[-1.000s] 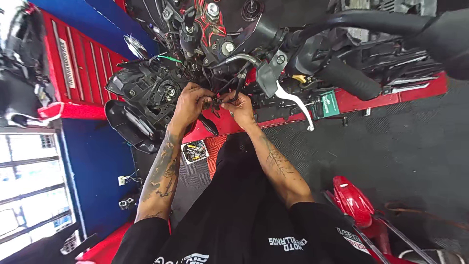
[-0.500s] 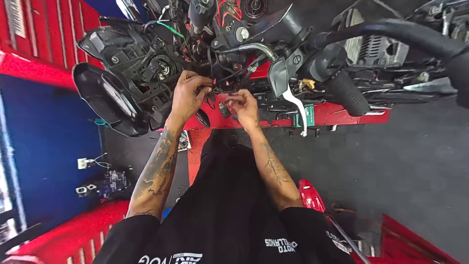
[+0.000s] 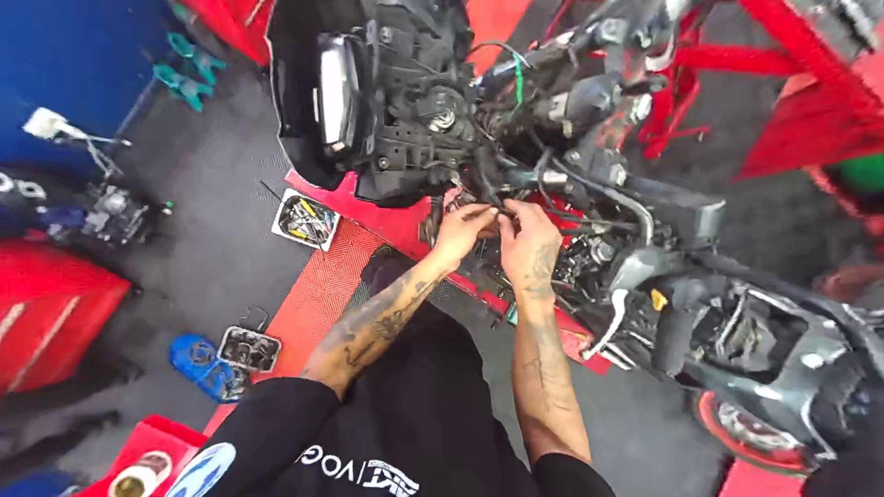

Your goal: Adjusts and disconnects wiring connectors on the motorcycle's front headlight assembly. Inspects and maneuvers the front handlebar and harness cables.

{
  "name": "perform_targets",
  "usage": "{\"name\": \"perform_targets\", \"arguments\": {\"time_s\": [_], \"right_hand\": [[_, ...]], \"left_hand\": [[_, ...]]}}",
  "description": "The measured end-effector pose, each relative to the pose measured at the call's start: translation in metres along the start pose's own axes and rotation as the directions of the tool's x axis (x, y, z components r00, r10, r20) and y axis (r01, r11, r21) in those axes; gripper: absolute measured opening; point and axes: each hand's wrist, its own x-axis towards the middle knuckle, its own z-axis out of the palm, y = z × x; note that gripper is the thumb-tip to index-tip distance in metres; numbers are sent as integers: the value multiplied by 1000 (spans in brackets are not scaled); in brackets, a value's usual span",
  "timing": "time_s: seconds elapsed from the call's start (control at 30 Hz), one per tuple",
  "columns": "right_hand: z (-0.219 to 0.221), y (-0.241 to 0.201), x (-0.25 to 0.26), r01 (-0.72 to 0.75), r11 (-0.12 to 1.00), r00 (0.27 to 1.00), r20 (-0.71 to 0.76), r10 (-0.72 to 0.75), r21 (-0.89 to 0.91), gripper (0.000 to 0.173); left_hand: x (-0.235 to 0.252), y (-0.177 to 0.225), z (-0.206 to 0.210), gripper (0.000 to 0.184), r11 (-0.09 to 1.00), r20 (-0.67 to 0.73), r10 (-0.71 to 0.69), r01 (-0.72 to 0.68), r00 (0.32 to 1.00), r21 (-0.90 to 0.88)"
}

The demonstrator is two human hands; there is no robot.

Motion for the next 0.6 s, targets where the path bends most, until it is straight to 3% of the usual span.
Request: {"name": "perform_targets", "arguments": {"time_s": [0.13, 0.33, 0.6], "right_hand": [[-6, 3, 11, 54, 998, 998, 24, -53, -25, 19], [-14, 2, 5, 65, 997, 994, 87, -62, -36, 23], [-11, 3, 9, 15, 1000, 996, 87, -15, 6, 25]], "left_hand": [[2, -6, 0, 31, 999, 9, -3, 4, 1000, -34], [4, -22, -2, 28, 990, 65, 64, -55, 996, -131], [14, -20, -3, 23, 941, -15, 242, -231, 970, 248]]}}
